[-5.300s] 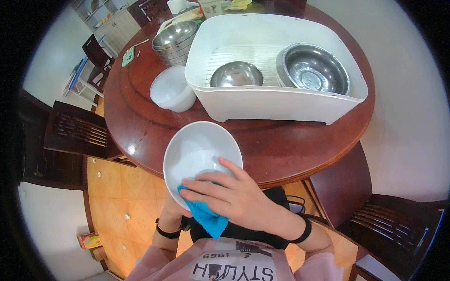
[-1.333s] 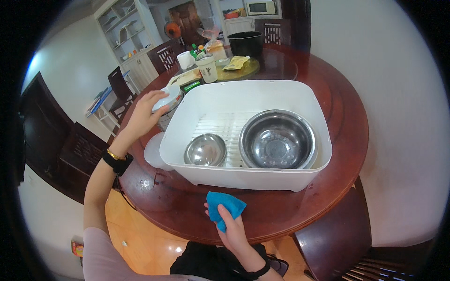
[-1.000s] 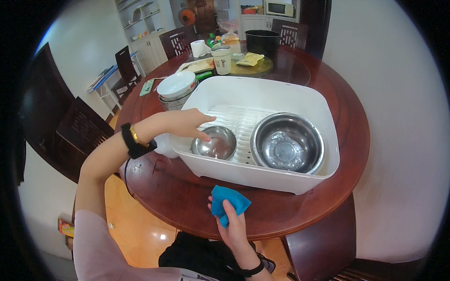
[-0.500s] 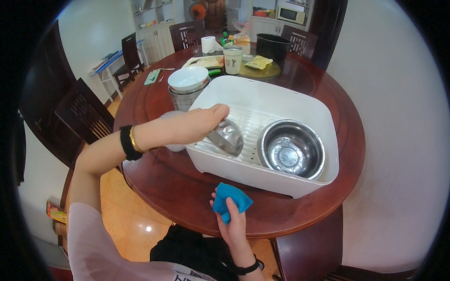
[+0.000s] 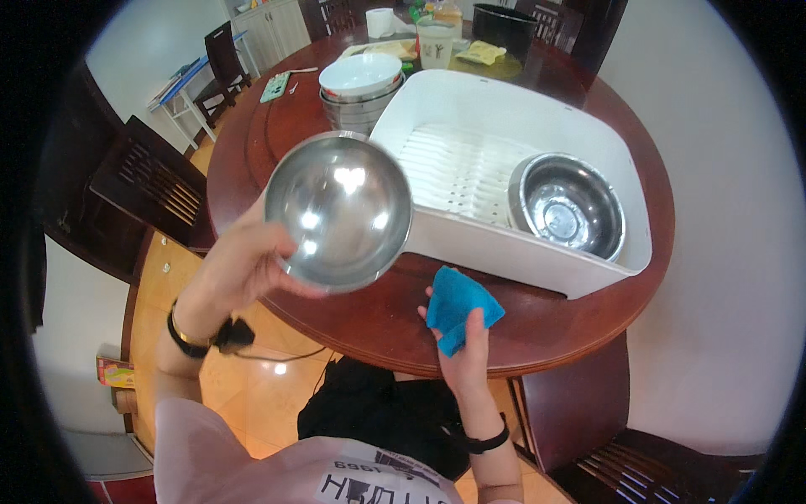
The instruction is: The person dries multiple metal bowls and ceramic plates with a blue cloth, wiping both interior and exterior surfaces. Each item is then placed into a white dish rack on a wooden dining table.
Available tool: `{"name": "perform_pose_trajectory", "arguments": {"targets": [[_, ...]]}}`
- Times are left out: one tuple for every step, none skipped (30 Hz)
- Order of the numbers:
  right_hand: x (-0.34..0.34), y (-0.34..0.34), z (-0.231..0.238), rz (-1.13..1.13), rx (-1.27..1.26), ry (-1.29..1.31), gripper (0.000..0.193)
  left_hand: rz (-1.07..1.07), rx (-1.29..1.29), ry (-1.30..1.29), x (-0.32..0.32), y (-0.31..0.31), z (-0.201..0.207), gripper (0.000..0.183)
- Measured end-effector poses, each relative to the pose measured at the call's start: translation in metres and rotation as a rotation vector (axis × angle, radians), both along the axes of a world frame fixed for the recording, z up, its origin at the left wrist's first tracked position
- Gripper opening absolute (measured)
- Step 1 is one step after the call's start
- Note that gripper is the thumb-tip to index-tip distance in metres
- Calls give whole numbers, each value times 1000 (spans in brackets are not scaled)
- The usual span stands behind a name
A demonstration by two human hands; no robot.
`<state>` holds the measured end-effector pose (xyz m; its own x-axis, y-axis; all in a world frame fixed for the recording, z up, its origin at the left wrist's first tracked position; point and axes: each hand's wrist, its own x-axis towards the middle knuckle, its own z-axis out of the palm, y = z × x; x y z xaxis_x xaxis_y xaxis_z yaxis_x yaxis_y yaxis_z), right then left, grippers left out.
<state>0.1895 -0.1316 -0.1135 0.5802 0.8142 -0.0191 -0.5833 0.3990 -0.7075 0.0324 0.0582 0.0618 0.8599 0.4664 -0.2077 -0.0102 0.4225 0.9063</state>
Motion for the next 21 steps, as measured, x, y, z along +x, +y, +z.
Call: {"name": "perform_pose_trajectory", "arguments": {"targets": [[-1,1,5,10,-14,-39,69,3,-50,-1,-12,-6,-5,76],[-2,2,11,-16,-26,-66,73,-19,-97,-6,-24,-8,-12,76],[-6,5,16,-52,-42,-13,69,-30,-149,-9,-37,-9,-20,76],[-7,4,17,-52,-103,-32,66,-38,-193,-10,-44,-14,-26,75],[-6,2,18,-60,-162,-55,64,-53,-236,-15,-45,-20,-30,75],[-10,4,20,-102,-183,-76,62,-61,-273,-18,-47,-25,-34,75],[-14,6,23,-146,-205,-97,60,-58,-310,-24,-49,-30,-43,74],[-18,6,29,-195,-222,-122,58,-60,-341,-35,-49,-34,-54,74],[-21,5,34,-212,-230,-187,57,-61,-374,-45,-49,-37,-68,74],[-24,3,40,-232,-239,-251,56,-77,-389,-69,-48,-39,-81,72],[-26,0,47,-258,-250,-315,55,-67,-360,-74,-46,-43,-89,71],[-29,0,51,-334,-181,-325,43,-61,-338,-76,-44,-48,-100,70],[-30,-2,55,-381,-197,-601,39,-55,-316,-78,-41,-52,-106,69],[-29,-6,60,-419,-221,-880,36,-47,-301,-78,-37,-56,-111,66],[-28,-9,66,-449,-241,-1159,35,-62,-316,-72,-36,-59,-113,65],[-33,-4,73,-455,-238,-1239,36,-75,-332,-67,-36,-61,-116,64],[-38,-3,82,-401,-269,-1307,37,-85,-342,-63,-35,-64,-117,63],[-40,0,82,-356,-243,-1399,37,-74,-319,-70,-34,-68,-117,66],[-41,3,81,-306,-217,-1489,37,-75,-293,-73,-33,-71,-118,69],[-45,5,82,-286,-238,-1555,36,-69,-263,-76,-34,-74,-119,71],[-48,6,84,-263,-260,-1620,36,-61,-234,-80,-35,-74,-120,74]]}}
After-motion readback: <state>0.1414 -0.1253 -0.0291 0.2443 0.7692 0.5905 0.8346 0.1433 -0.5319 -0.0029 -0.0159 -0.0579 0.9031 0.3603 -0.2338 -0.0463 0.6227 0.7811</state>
